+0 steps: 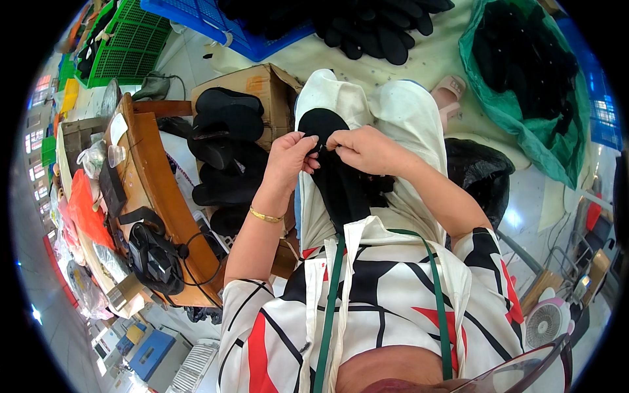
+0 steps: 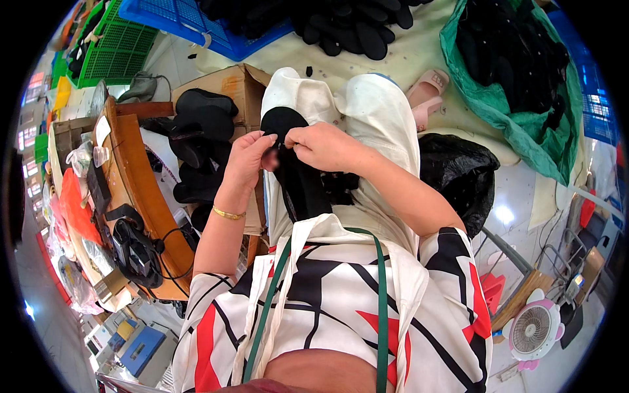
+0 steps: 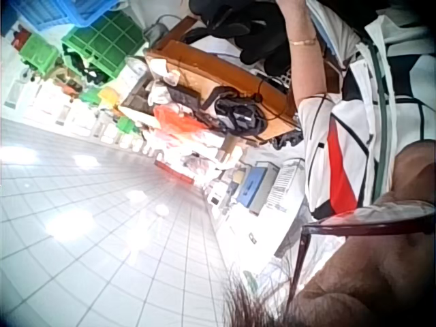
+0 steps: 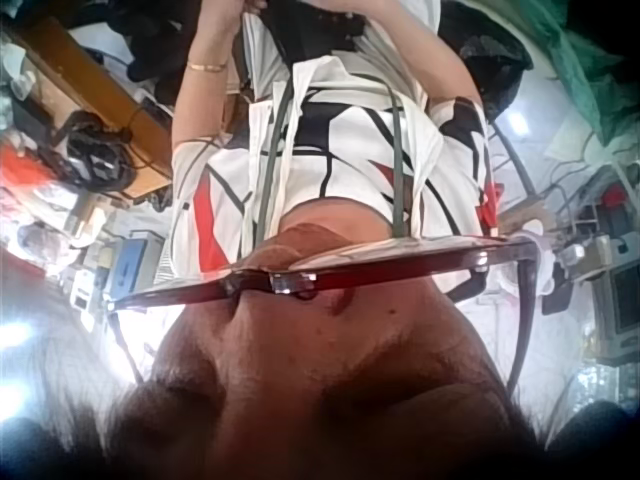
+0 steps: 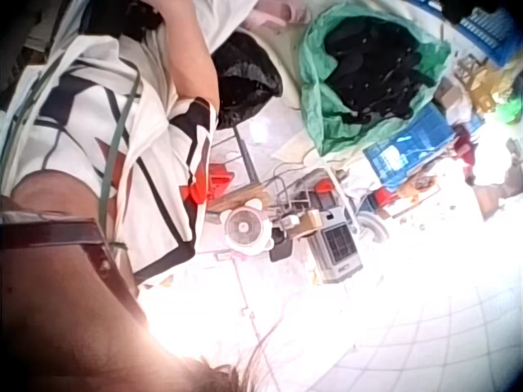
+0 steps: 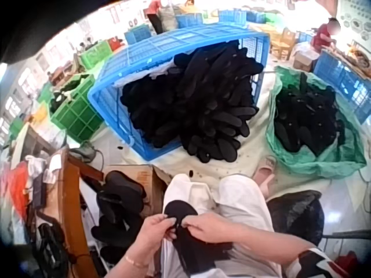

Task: The person sits on the floor in a workshop and sews a black shoe using a needle and thread. They repeatedly insert the needle into the shoe's sole and pull the thread through to secure the parts. The person handles the shoe and the sewing tools throughout the clip.

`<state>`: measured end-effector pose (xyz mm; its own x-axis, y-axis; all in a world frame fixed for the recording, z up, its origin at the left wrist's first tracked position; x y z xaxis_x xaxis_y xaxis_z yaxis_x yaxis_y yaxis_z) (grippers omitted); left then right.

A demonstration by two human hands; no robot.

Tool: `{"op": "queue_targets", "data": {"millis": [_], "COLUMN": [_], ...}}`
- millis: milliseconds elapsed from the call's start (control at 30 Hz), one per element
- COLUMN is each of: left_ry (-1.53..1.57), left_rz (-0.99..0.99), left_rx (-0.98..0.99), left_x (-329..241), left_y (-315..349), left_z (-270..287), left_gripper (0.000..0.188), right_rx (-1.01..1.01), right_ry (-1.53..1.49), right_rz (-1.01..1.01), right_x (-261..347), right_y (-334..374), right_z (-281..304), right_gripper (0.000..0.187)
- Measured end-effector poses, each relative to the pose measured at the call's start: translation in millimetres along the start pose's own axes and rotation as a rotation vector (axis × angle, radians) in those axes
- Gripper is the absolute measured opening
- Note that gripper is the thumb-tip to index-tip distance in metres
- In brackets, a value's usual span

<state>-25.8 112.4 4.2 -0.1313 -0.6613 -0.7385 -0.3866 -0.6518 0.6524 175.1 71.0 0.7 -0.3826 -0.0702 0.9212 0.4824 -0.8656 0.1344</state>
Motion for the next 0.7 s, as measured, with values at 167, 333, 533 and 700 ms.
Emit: {"op": "queue_targets", "data": {"millis": [167,333,533,700], "left_ry": [-0.011,0.005,0.054,0.079], "left_rz": [0.007,0.043,0.073,0.053], "left_rx": [0.013,0.048,0.122,0.135], "left_x": [0,-2,-3,-1], "left_y": [-1,-1,-2,-2], "left_z": [1,4,10,9], "left_gripper": [0.02,0.019,0.014,0.013], "right_rx": [-0.069,-0.175,-0.226,-0.241], "right_ry": [-0.031,-0.007,0.088,0.131], "right_rz": [-0.019,0.01,0.005,-0.012], "right_x": [2,-5,-6,-6], "right_y": [0,5,8,7], "right_z": [-7,-21,-30,-33], "right_gripper": [0.017,0.014,0.011,0.009]}}
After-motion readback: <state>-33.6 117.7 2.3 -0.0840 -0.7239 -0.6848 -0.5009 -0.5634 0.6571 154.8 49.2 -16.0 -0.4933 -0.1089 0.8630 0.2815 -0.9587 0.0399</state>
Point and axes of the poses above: each hand's wrist, its own y-axis away from the middle knuckle, its own z-axis out of the back of the hand, x = y × z, the point moved 1 cm from there along -y, towards the middle knuckle, and after that the axes turned 6 degrees about x, right-handed, at the moved point
